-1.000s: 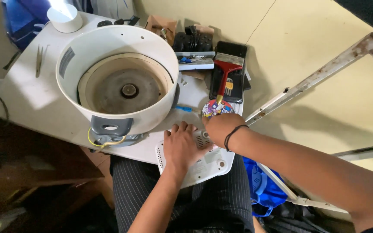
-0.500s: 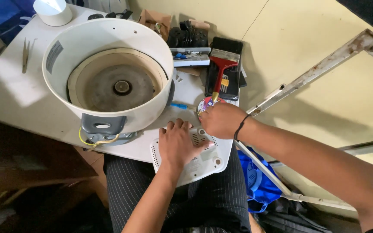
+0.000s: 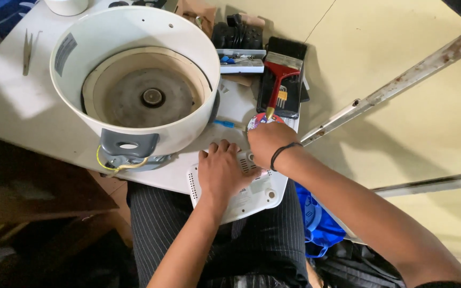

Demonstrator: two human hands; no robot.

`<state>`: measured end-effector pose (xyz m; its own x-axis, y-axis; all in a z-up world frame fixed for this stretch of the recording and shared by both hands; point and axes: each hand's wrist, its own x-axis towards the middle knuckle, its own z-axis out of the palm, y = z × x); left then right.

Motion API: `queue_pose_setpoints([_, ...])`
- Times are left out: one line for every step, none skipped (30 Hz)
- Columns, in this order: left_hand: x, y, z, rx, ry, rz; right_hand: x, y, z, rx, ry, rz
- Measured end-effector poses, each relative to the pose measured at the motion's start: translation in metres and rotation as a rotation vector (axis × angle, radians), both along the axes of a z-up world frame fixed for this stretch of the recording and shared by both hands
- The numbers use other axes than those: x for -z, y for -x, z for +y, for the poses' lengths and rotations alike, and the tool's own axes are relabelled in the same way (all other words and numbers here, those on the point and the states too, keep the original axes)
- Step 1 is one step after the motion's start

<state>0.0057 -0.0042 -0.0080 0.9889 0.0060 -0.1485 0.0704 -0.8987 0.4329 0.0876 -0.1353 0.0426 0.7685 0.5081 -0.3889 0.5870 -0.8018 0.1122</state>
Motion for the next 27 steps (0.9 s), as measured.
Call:
queue_pose_setpoints([0.002, 0.0, -0.001, 0.001, 0.002, -0.008, -0.009, 0.003, 0.007, 0.117, 0.026, 0.051])
queue_pose_setpoints([-0.001, 0.002, 0.0, 0.002, 0.001, -0.004, -0.011, 0.002, 0.007, 0.117, 0.025, 0.055])
queue_pose_setpoints([-0.004, 0.003, 0.001, -0.001, 0.01, -0.001, -0.013, 0.001, 0.006, 0.167, 0.018, 0.09])
queue_pose_setpoints([-0.008, 0.003, 0.0, -0.004, 0.019, -0.002, -0.016, 0.0, 0.005, 0.218, 0.01, 0.121])
queue_pose_setpoints([-0.007, 0.004, 0.001, -0.001, 0.018, -0.003, -0.014, -0.001, 0.006, 0.22, 0.009, 0.119])
queue_pose_setpoints([-0.007, 0.003, 0.001, 0.005, -0.002, 0.001, -0.014, -0.002, 0.005, 0.257, 0.011, 0.12])
queue_pose_setpoints([-0.006, 0.002, 0.0, 0.012, -0.021, 0.006, -0.013, -0.003, 0.005, 0.294, 0.012, 0.121])
queue_pose_setpoints([-0.006, 0.002, 0.0, 0.013, -0.02, 0.004, -0.016, -0.001, 0.007, 0.295, 0.013, 0.119])
queue_pose_setpoints([-0.006, 0.003, -0.001, 0.013, -0.02, 0.006, -0.018, 0.002, 0.009, 0.305, 0.015, 0.126])
queue_pose_setpoints([-0.007, 0.003, 0.0, 0.011, -0.022, 0.008, -0.021, 0.003, 0.013, 0.315, 0.015, 0.133])
queue_pose_setpoints([-0.009, 0.002, 0.0, 0.009, -0.022, 0.005, -0.018, -0.002, 0.01, 0.313, 0.014, 0.13])
queue_pose_setpoints([-0.01, 0.003, 0.0, 0.003, -0.007, 0.006, -0.015, -0.005, 0.008, 0.321, 0.044, 0.152])
queue_pose_setpoints([-0.012, 0.004, 0.0, -0.003, 0.009, 0.006, -0.012, -0.009, 0.006, 0.328, 0.074, 0.173])
queue_pose_setpoints([-0.013, 0.005, 0.001, -0.002, 0.008, 0.004, -0.02, -0.007, 0.005, 0.329, 0.073, 0.171])
queue_pose_setpoints([-0.014, 0.007, 0.002, -0.004, 0.011, 0.004, -0.029, -0.005, 0.004, 0.3, 0.077, 0.22])
queue_pose_setpoints([-0.017, 0.005, 0.002, -0.005, 0.015, -0.005, -0.04, -0.006, 0.002, 0.273, 0.08, 0.261])
queue_pose_setpoints([-0.015, 0.004, 0.001, -0.004, 0.016, -0.015, -0.048, -0.001, -0.005, 0.275, 0.079, 0.251])
queue_pose_setpoints([-0.013, 0.003, 0.001, 0.004, 0.012, 0.001, -0.056, 0.002, -0.011, 0.3, -0.061, 0.303])
queue_pose_setpoints([-0.01, 0.003, 0.002, 0.011, 0.009, 0.017, -0.062, 0.006, -0.016, 0.323, -0.201, 0.354])
queue_pose_setpoints([-0.013, 0.003, 0.003, 0.005, 0.008, 0.018, -0.072, 0.014, -0.018, 0.317, -0.201, 0.356])
queue_pose_setpoints([-0.016, 0.004, 0.004, 0.015, 0.018, 0.028, -0.082, 0.021, -0.021, 0.298, -0.243, 0.379])
queue_pose_setpoints([-0.019, 0.003, 0.005, 0.033, 0.028, 0.036, -0.091, 0.029, -0.025, 0.285, -0.288, 0.4])
queue_pose_setpoints([-0.018, 0.005, 0.005, 0.035, 0.026, 0.037, -0.084, 0.028, -0.03, 0.287, -0.291, 0.4])
queue_pose_setpoints([-0.017, 0.005, 0.004, 0.031, 0.033, 0.035, -0.078, 0.026, -0.037, 0.286, -0.371, 0.419])
queue_pose_setpoints([-0.017, 0.005, 0.004, 0.026, 0.041, 0.033, -0.072, 0.024, -0.044, 0.285, -0.453, 0.438])
queue_pose_setpoints([-0.018, 0.005, 0.003, 0.027, 0.04, 0.031, -0.063, 0.024, -0.047, 0.285, -0.454, 0.436])
queue_pose_setpoints([-0.018, 0.004, 0.003, 0.028, 0.028, 0.037, -0.055, 0.023, -0.05, 0.203, -0.513, 0.377])
